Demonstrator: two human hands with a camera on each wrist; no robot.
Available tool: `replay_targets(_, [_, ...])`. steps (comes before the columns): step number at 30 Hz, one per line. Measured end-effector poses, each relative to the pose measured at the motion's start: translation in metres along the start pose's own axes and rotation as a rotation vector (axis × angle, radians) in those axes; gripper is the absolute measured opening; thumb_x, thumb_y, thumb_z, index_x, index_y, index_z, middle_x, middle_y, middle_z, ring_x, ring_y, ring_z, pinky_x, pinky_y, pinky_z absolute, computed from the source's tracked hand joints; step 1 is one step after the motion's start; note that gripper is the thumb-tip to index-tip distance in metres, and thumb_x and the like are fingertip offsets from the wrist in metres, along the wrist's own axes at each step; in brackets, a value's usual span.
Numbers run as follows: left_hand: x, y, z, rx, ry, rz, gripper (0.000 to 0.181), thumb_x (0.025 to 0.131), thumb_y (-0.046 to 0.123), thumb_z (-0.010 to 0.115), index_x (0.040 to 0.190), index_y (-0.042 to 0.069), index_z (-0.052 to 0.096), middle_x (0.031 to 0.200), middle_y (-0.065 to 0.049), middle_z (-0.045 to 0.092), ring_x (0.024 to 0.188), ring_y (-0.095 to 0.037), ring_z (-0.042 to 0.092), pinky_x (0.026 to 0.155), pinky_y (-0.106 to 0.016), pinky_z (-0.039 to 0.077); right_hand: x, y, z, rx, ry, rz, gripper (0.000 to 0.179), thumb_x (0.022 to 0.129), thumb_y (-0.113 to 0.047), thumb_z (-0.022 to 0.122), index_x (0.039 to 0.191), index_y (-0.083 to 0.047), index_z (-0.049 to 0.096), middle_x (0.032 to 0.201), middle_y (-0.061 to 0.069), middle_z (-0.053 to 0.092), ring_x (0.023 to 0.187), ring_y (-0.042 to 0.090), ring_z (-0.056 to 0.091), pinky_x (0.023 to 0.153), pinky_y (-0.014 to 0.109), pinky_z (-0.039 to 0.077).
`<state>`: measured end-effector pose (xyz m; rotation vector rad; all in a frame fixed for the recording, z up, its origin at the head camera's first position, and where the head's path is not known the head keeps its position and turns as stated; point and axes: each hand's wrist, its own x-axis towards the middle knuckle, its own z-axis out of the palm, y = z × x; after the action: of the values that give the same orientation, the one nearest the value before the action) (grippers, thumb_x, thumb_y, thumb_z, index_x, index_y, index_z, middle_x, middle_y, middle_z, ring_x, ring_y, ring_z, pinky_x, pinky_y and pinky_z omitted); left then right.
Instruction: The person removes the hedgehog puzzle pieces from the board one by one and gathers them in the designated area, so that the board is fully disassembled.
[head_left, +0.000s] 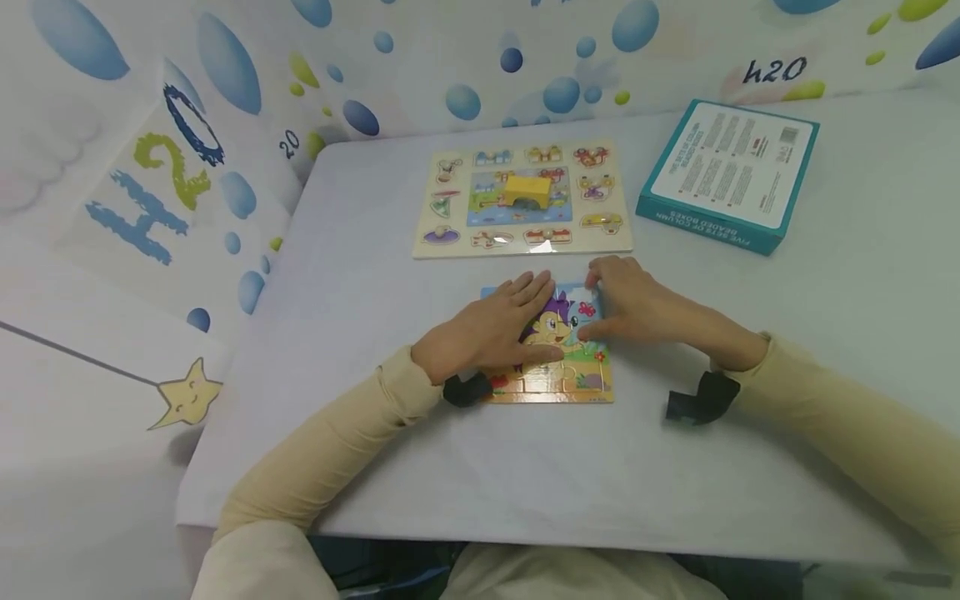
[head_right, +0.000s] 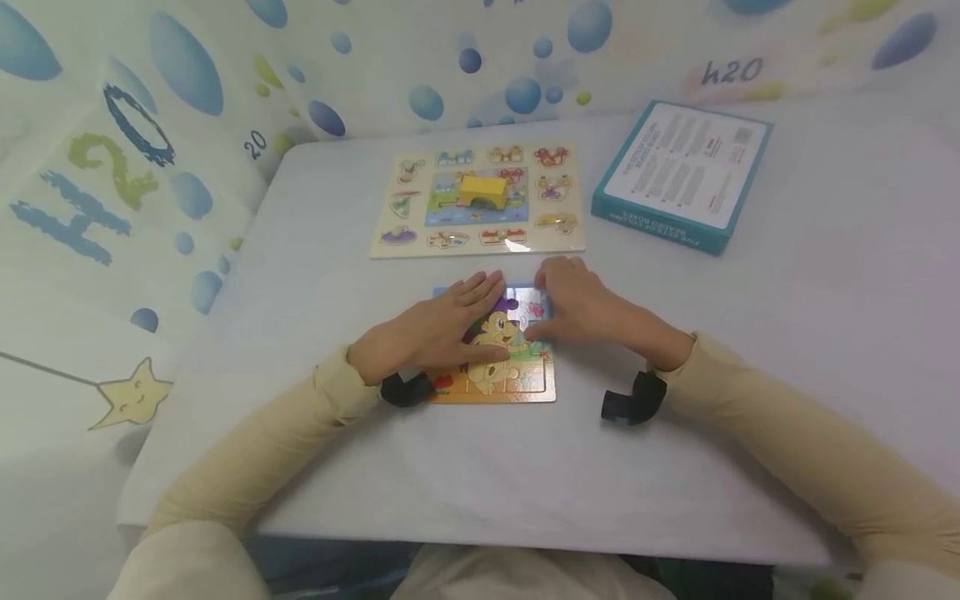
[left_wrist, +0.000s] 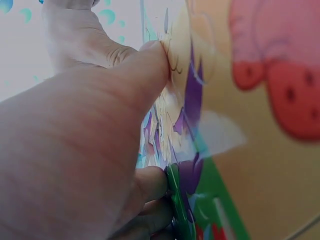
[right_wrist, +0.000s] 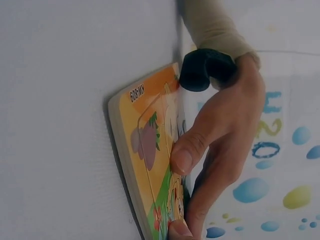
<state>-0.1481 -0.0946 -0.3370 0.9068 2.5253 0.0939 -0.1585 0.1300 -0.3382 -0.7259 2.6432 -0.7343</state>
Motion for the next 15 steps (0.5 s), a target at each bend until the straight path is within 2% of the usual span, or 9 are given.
replay_targets(6, [0.0009, -0.0002, -0.0007, 0.014, 0.006, 0.002, 0.094, 0.095, 0.065, 0.043, 0.157, 0.011, -0.003, 0.164, -0.003, -0.008, 0.151, -0.021, -0.007, 0.123, -0.033, 0.001, 0.0006, 0.0013, -0.0042, -0.007, 0.01, -0.017, 0.057, 0.08, -0.025, 0.081, 0.117, 0.005, 0.05, 0.118, 0.022, 0.051, 0.107, 0.034, 0.043, 0.096, 0.05, 0.04])
replay_targets(11, [0.0011, 0.0008, -0.0008, 0.018, 0.006, 0.005, 0.094, 0.095, 0.065, 0.043, 0.157, 0.011, -0.001, 0.164, -0.003, -0.007, 0.151, -0.021, -0.006, 0.123, -0.033, 0.002, 0.0, 0.0056, -0.0068, -0.007, -0.01, -0.048, 0.052, 0.081, -0.022, 0.08, 0.116, 0.003, 0.051, 0.124, 0.022, 0.049, 0.116, 0.036, 0.039, 0.103, 0.053, 0.034])
replay_targets(15, [0.0005, 0.0011, -0.001, 0.027, 0.002, 0.003, 0.094, 0.095, 0.066, 0.042, 0.157, 0.011, -0.002, 0.164, -0.003, -0.008, 0.151, -0.021, -0.007, 0.123, -0.033, 0.002, 0.0002, 0.007, -0.0071, -0.021, -0.001, -0.067, 0.054, 0.081, -0.023, 0.08, 0.119, 0.005, 0.054, 0.134, 0.026, 0.047, 0.128, 0.04, 0.037, 0.11, 0.055, 0.03])
